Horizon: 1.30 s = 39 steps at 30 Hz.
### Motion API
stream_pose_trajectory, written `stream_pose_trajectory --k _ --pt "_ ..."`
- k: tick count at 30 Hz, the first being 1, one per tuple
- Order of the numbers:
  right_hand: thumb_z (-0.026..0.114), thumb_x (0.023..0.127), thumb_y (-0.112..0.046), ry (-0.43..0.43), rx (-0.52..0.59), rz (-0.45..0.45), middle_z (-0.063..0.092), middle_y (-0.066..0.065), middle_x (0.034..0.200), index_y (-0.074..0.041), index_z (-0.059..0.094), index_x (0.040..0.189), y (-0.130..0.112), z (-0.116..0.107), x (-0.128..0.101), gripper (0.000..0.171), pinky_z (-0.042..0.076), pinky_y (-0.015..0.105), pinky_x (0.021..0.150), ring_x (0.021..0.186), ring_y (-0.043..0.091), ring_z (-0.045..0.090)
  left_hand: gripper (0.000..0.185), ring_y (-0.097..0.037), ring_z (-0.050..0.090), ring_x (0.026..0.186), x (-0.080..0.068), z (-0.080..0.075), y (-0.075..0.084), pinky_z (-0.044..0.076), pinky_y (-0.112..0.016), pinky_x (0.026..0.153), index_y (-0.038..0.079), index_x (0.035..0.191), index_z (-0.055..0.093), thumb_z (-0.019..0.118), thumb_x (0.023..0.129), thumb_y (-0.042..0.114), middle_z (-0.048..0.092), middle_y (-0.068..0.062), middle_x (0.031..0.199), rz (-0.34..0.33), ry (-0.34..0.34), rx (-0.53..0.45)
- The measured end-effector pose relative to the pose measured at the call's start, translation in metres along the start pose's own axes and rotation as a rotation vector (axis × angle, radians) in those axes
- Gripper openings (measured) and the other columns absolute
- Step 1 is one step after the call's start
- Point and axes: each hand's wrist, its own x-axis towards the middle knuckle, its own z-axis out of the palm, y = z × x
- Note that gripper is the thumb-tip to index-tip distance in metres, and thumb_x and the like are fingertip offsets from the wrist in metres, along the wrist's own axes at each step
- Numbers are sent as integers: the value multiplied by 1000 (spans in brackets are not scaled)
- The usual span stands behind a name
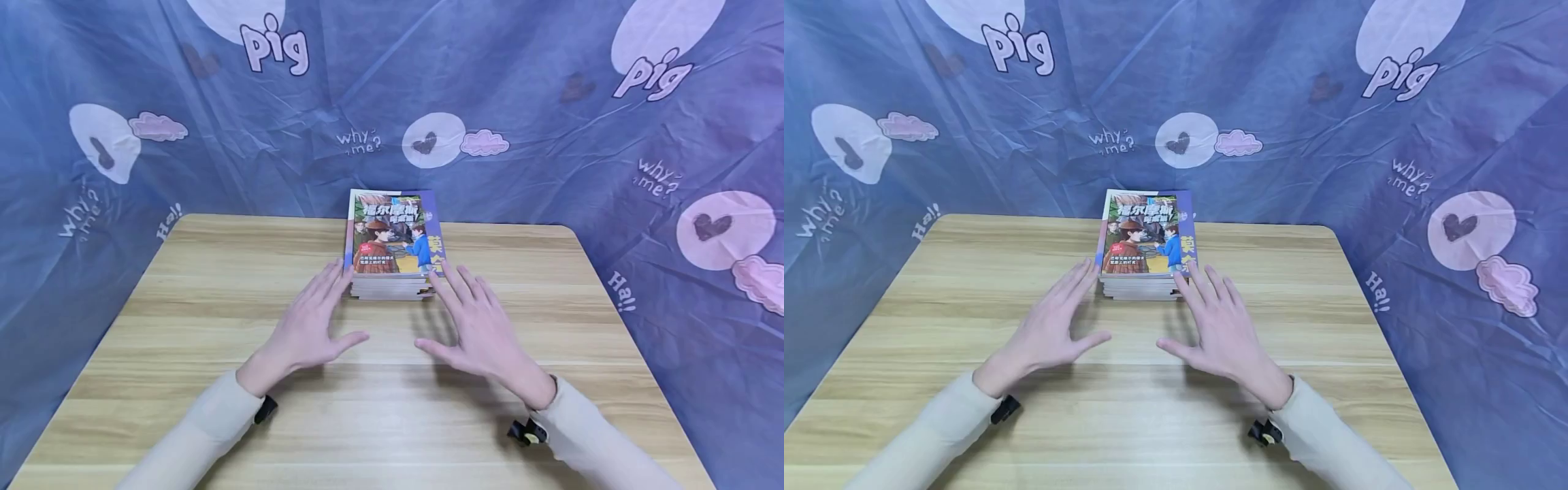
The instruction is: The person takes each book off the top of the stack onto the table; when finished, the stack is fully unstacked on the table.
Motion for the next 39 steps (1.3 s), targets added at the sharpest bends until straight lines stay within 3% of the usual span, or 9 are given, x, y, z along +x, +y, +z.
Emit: stream_pose_trajectory --k 3,6,11,14,19,24,29,34,39 --pt "70 86 -71 -16 98 52 38 15 170 -16 36 165 3 1 9 102 40 71 125 154 45 40 105 -41 29 160 8 -1 -8 30 -66 132 12 169 23 75 91 59 24 -15 175 -120 -11 -152" --pt "74 90 -60 -16 225 125 46 19 164 -12 41 162 7 2 21 92 44 70 122 149 44 47 95 -46 42 152 17 0 -16 35 -70 127 12 167 28 76 94 49 31 -16 173 -239 4 -317" --pt "78 93 -44 5 438 267 56 21 153 -7 51 154 17 4 43 77 53 67 113 137 42 56 76 -46 55 141 34 3 -33 52 -59 120 2 159 41 76 98 31 48 -25 160 -347 79 -635" --pt "78 95 -37 22 548 336 61 22 147 -2 55 150 26 7 57 69 59 62 107 127 41 62 66 -43 58 137 43 6 -41 58 -52 116 0 155 47 73 100 25 55 -24 155 -390 112 -752" --pt "79 95 -33 51 666 452 67 20 135 -1 59 145 42 13 79 63 67 43 88 108 38 69 59 -40 67 124 55 11 -50 64 -48 106 1 153 50 71 102 23 62 -23 145 -480 105 -859" --pt "79 95 -37 17 707 564 69 18 133 -6 59 148 53 21 96 64 60 23 72 105 35 70 53 -26 75 99 64 15 -51 66 -48 101 0 151 52 69 103 17 62 -25 139 -564 100 -984" --pt "80 94 -38 -1 744 648 66 18 136 -7 57 149 58 29 110 67 57 28 81 110 36 66 48 -5 70 81 70 18 -53 69 -44 96 2 148 56 68 103 14 63 -24 137 -620 103 -1036" --pt "82 92 -35 -13 788 698 62 23 138 -2 49 153 59 33 120 77 59 37 93 112 34 63 47 -3 69 87 74 24 -54 68 -42 99 2 147 57 68 102 11 66 -19 133 -635 107 -1072" --pt "86 88 -32 -17 793 728 62 23 133 2 49 152 61 37 126 82 57 29 89 106 27 62 45 -3 67 91 76 25 -53 70 -33 94 0 145 58 68 102 9 67 -9 121 -615 113 -1109"
